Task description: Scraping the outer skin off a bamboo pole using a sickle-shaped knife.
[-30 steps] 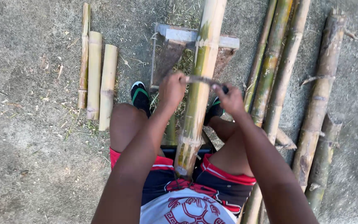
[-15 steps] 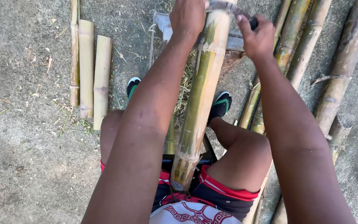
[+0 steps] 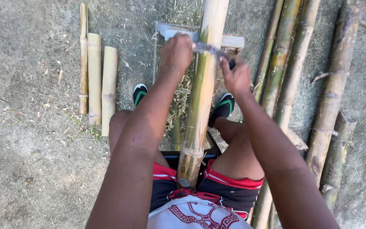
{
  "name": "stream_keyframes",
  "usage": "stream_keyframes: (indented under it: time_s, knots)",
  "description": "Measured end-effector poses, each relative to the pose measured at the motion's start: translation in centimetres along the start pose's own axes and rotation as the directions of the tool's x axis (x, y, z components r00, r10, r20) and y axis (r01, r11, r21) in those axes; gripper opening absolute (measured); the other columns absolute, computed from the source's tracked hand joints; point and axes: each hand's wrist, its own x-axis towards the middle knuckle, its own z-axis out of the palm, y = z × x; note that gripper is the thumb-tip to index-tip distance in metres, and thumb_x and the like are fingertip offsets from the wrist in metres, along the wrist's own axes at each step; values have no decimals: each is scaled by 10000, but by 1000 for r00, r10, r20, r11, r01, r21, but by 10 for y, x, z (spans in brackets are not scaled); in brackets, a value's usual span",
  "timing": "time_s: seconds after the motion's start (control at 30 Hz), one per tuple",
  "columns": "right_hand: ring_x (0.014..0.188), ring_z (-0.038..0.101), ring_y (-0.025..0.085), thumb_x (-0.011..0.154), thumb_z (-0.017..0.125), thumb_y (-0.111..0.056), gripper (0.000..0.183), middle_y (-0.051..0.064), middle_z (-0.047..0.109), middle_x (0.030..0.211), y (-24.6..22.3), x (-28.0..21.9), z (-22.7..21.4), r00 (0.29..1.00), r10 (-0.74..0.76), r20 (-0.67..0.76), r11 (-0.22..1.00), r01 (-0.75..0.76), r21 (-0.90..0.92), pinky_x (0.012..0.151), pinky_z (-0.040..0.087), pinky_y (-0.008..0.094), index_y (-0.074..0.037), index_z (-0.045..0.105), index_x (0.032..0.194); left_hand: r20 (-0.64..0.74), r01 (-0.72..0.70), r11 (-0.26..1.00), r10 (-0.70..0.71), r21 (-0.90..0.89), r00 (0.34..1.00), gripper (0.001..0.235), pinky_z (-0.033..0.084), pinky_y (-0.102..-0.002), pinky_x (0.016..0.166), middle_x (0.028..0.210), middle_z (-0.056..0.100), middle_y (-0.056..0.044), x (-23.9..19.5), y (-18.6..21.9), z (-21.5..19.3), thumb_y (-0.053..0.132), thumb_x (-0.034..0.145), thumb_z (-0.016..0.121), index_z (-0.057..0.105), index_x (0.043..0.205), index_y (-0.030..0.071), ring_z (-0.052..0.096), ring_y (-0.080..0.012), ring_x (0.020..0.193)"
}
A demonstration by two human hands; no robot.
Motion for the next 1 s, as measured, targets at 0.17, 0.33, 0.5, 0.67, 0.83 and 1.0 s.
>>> stream_keyframes:
  time_s: [0.17,0.33,0.5,0.67,0.83,1.0]
  knots:
    - [524,528,145,1022,623,-424,451,67,596,598,-19,-97,22,986,164,13,956,-162,245,496,424,374,9,702,923,284,17,997,-37,71,958,155,552,-456,660,817,744,-116,-61,-19,-31,302,877,788,800,827,156,696,-292,747]
    - [466,535,137,976,635,-453,470,55,578,546,3,-124,19,941,281,190,933,-315,177,448,426,375,8,689,904,435,83,990,-123,111,892,169,561,-465,653,789,745,-85,-107,-10,-37,215,959,635,753,861,142,731,-264,682]
    - [457,551,152,989,649,-475,478,44,571,550,34,-53,16,976,197,92,959,-211,191,434,448,372,-4,658,911,290,66,995,-85,78,953,170,547,-492,638,845,709,-149,-53,27,-31,193,973,627,710,918,56,712,-317,724]
    - [491,559,136,1008,682,-448,496,48,561,545,22,25,12,989,138,-52,968,-123,218,475,438,350,2,636,804,73,48,998,-45,-34,996,79,542,-472,671,922,704,-141,24,33,-4,89,898,671,699,834,51,687,-306,818]
    - [516,554,161,1008,686,-416,462,63,588,582,16,16,16,980,172,-96,966,-149,209,497,434,370,5,662,820,72,14,997,-8,-82,997,149,544,-466,651,898,717,-123,31,24,-4,158,885,727,713,759,81,698,-279,765]
    - [534,529,222,1044,656,-394,465,127,576,599,11,-81,22,983,111,-145,983,-88,159,525,427,409,17,644,827,258,-37,997,17,73,966,192,545,-472,673,883,724,-139,-52,21,-33,191,1057,620,700,892,133,701,-294,717]
